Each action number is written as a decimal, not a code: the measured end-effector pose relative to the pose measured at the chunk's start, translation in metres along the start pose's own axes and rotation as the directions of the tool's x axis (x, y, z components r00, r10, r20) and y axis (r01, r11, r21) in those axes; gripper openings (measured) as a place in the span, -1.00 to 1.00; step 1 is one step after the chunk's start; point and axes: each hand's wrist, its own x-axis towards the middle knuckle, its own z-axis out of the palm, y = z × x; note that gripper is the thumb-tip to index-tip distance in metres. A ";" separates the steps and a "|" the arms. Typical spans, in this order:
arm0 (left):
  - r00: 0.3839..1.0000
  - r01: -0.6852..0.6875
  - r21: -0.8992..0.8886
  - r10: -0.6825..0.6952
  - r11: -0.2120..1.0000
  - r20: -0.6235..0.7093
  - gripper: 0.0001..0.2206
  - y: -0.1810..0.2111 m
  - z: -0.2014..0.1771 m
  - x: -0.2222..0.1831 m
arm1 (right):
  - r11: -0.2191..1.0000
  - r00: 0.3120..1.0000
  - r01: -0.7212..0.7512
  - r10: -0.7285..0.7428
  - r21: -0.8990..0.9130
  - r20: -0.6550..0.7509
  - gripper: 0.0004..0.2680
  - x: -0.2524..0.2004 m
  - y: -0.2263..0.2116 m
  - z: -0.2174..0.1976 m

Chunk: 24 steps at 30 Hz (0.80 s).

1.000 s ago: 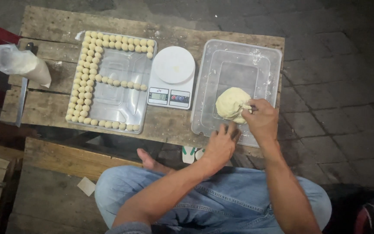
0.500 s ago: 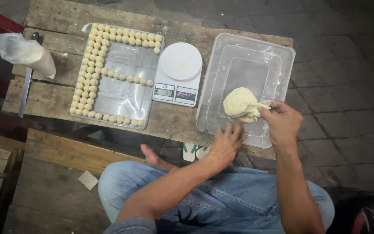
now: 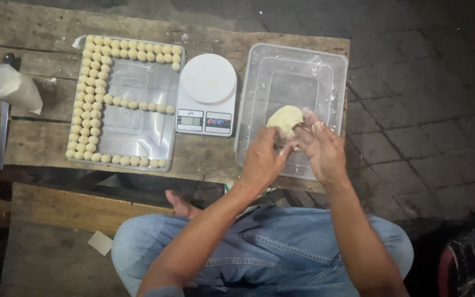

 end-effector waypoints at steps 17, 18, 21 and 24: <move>0.880 0.096 -0.200 -0.177 0.975 -0.440 -0.77 -0.020 -0.072 0.052 | 0.913 0.968 0.217 -0.154 -0.345 0.199 -0.58 0.001 0.010 -0.010; 0.879 0.096 -0.196 -0.176 0.976 -0.444 -0.77 -0.039 -0.077 0.064 | 0.915 0.967 0.217 -0.155 -0.340 0.202 -0.58 0.000 0.006 -0.008; 0.802 0.071 0.197 0.062 0.978 -0.595 -0.83 -0.084 -0.096 0.099 | 0.900 0.962 0.260 -0.208 -0.349 0.179 -0.61 0.000 -0.004 -0.002; 0.821 0.159 0.419 0.116 0.894 -0.558 -0.88 -0.109 -0.102 0.115 | 0.909 0.965 0.247 -0.199 -0.335 0.170 -0.61 -0.001 -0.005 -0.001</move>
